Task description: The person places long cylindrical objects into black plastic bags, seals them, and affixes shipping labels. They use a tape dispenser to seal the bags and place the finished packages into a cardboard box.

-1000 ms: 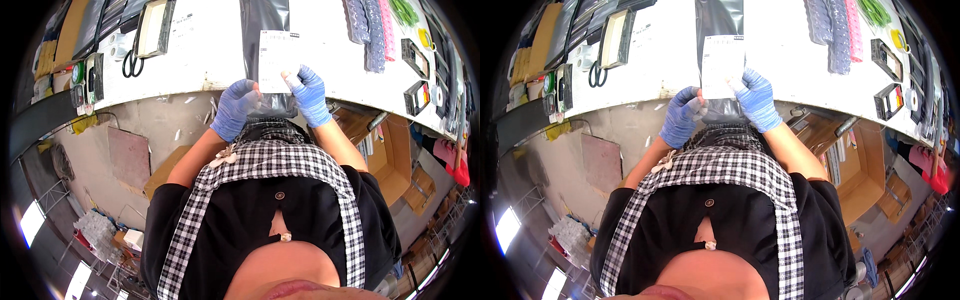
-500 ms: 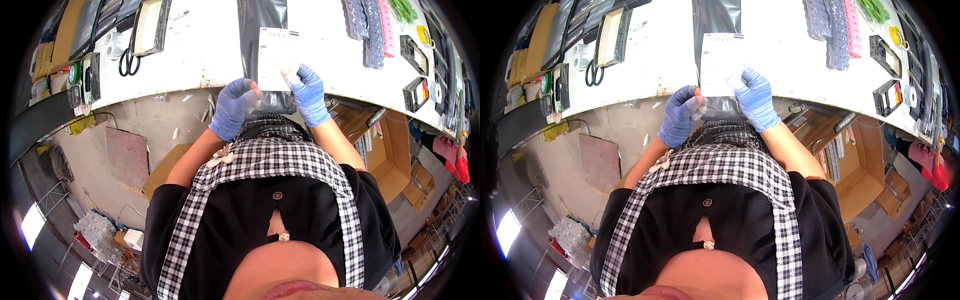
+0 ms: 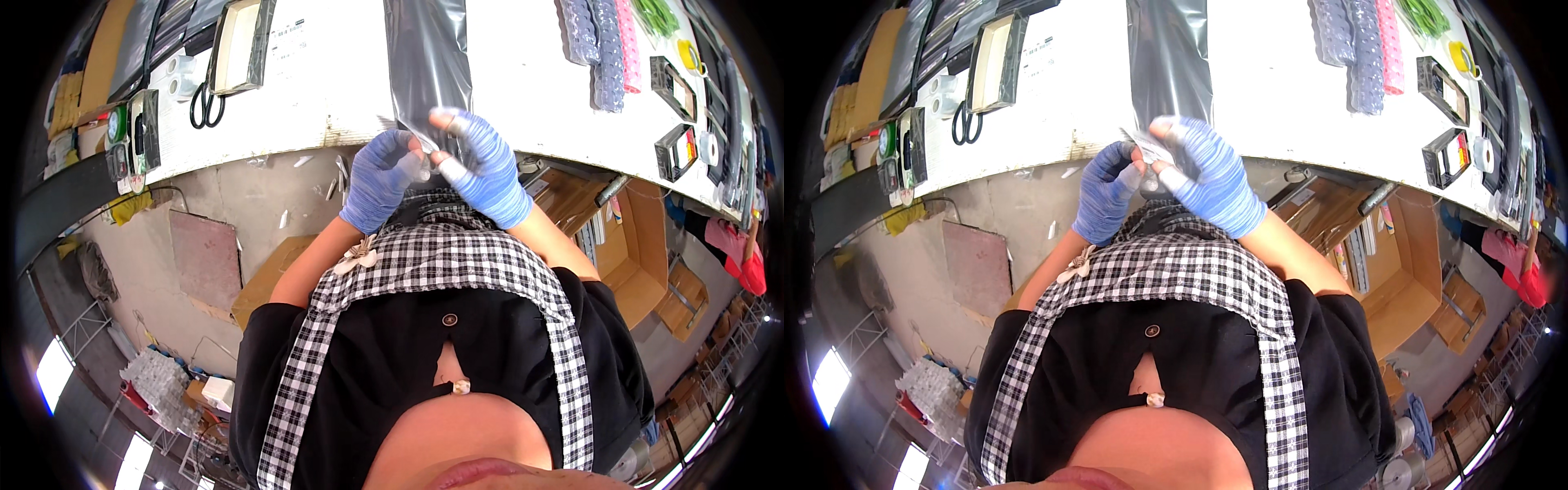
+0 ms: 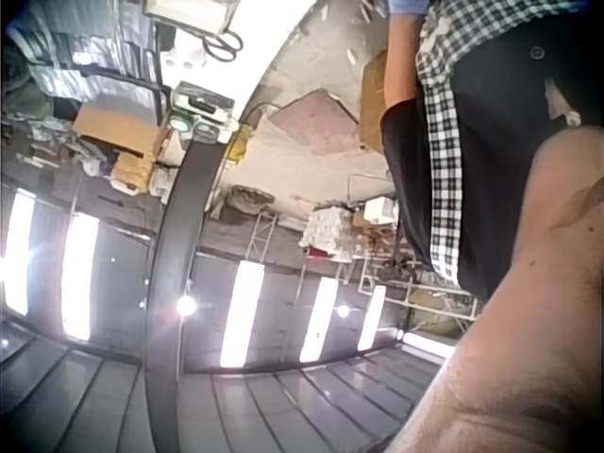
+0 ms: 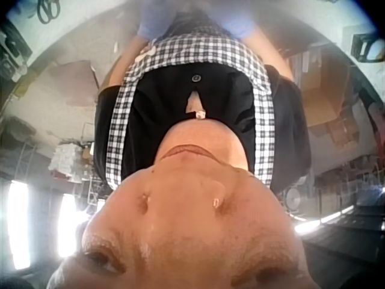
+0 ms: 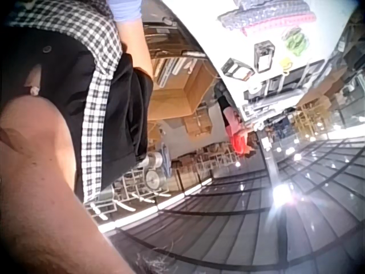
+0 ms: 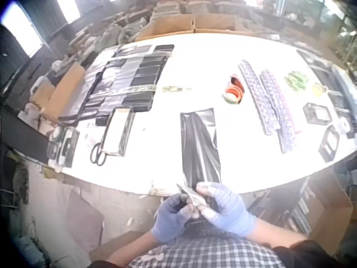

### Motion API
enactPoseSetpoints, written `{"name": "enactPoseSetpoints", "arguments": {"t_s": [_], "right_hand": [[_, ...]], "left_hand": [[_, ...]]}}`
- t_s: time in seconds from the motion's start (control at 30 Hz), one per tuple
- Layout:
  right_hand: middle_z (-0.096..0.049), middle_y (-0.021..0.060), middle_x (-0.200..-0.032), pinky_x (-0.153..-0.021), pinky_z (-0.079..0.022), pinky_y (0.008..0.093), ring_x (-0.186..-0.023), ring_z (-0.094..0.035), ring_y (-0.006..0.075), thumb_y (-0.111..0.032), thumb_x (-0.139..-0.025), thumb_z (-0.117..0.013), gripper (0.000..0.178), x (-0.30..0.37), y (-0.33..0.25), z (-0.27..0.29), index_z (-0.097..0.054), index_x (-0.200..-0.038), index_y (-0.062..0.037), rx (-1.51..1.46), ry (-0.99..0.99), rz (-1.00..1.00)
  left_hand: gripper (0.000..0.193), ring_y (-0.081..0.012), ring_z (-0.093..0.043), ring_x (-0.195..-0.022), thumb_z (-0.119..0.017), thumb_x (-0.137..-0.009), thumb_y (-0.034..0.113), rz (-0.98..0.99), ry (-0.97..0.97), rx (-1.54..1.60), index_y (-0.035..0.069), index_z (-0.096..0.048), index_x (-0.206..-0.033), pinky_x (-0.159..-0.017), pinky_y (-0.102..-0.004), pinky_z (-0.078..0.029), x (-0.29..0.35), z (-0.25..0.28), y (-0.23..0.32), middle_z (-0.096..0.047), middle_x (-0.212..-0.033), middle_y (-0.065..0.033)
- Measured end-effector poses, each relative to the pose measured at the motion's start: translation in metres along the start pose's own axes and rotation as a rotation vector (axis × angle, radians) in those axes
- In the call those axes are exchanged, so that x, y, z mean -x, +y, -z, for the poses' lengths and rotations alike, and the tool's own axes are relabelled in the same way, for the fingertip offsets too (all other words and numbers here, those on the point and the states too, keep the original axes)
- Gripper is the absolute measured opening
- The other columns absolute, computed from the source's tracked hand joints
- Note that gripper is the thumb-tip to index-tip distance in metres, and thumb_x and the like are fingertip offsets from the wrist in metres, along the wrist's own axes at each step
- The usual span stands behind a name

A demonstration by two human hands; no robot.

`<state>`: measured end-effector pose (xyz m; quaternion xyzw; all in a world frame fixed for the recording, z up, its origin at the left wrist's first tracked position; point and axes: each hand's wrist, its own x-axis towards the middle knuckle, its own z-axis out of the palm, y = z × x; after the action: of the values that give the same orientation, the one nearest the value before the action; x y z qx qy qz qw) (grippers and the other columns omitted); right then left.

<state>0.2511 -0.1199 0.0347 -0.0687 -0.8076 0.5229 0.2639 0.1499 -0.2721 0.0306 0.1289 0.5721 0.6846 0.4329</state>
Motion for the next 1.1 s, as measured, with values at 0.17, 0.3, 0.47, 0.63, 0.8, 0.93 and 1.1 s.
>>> {"name": "enactPoseSetpoints", "arguments": {"t_s": [0.17, 0.3, 0.47, 0.63, 0.8, 0.93, 1.1], "right_hand": [[-0.07, 0.0095, -0.087, -0.069, -0.054, 0.032, -0.078, -0.069, 0.0247, -0.013, -0.083, -0.069, 0.017, 0.003, -0.014, -0.005, -0.072, -0.099, -0.0077, 0.113, -0.003, -0.052], [-0.069, 0.0108, -0.082, -0.064, -0.054, 0.0337, -0.073, -0.068, 0.0261, -0.014, -0.083, -0.069, 0.013, 0.009, 0.0, -0.001, -0.072, -0.094, -0.0077, 0.186, -0.04, -0.111], [-0.065, 0.0072, -0.082, -0.07, -0.052, 0.0305, -0.076, -0.062, 0.015, -0.014, -0.089, -0.063, 0.014, 0.002, 0.023, 0.004, -0.065, -0.099, -0.0048, -0.101, -0.059, -0.538], [-0.068, 0.0086, -0.091, -0.075, -0.052, 0.0269, -0.081, -0.062, 0.0132, -0.004, -0.095, -0.055, 0.007, -0.046, 0.053, 0.05, -0.062, -0.097, -0.0015, -0.013, 0.115, -0.194], [-0.068, 0.0124, -0.107, -0.084, -0.055, 0.0332, -0.096, -0.067, 0.0276, 0.003, -0.087, -0.059, 0.015, -0.078, 0.079, 0.066, -0.06, -0.101, -0.0038, 0.266, -0.004, 0.22], [-0.068, 0.0121, -0.109, -0.085, -0.055, 0.0352, -0.099, -0.066, 0.0289, 0.006, -0.083, -0.06, 0.021, -0.051, 0.14, 0.063, -0.06, -0.101, -0.0053, 0.323, -0.058, 0.265], [-0.063, 0.0182, -0.116, -0.092, -0.049, 0.0414, -0.1, -0.064, 0.0335, 0.006, -0.084, -0.052, 0.024, -0.033, 0.148, 0.064, -0.06, -0.105, -0.0026, 0.48, -0.193, 0.255]], "left_hand": [[0.009, -0.0061, -0.062, -0.075, -0.064, -0.086, 0.004, -0.22, 0.023, -0.433, 0.002, -0.061, -0.094, -0.067, -0.0225, -0.052, -0.005, 0.006, -0.008, -0.066, -0.081, -0.002], [0.012, -0.008, -0.063, -0.069, -0.067, -0.082, 0.005, -0.371, 0.08, -0.617, 0.004, -0.06, -0.092, -0.06, -0.0248, -0.051, -0.003, -0.012, 0.001, -0.066, -0.076, -0.0021], [0.014, -0.0118, -0.061, -0.061, -0.069, -0.078, 0.005, -0.41, 0.153, -0.719, 0.007, -0.06, -0.088, -0.054, -0.0268, -0.049, -0.008, -0.009, -0.01, -0.065, -0.072, -0.0032], [0.008, -0.0172, -0.055, -0.055, -0.062, -0.083, 0.016, -0.171, 0.422, -1.091, 0.008, -0.06, -0.083, -0.051, -0.0333, -0.046, -0.017, 0.111, 0.004, -0.061, -0.067, -0.0104], [0.023, -0.0339, -0.063, -0.095, -0.061, -0.081, 0.015, 0.29, 0.797, -1.562, 0.006, -0.063, -0.103, -0.084, -0.0425, -0.049, 0.046, 0.27, -0.009, -0.066, -0.099, -0.0187], [0.042, -0.0368, -0.052, -0.119, -0.062, -0.079, 0.01, -0.009, 0.835, -1.718, 0.007, -0.058, -0.121, -0.102, -0.0437, -0.042, 0.046, 0.253, -0.02, -0.056, -0.129, -0.0184], [0.045, -0.0296, -0.051, -0.124, -0.066, -0.08, 0.008, -0.592, 0.363, -1.411, 0.01, -0.058, -0.124, -0.107, -0.0423, -0.039, -0.026, 0.075, -0.012, -0.055, -0.131, -0.0152]]}}
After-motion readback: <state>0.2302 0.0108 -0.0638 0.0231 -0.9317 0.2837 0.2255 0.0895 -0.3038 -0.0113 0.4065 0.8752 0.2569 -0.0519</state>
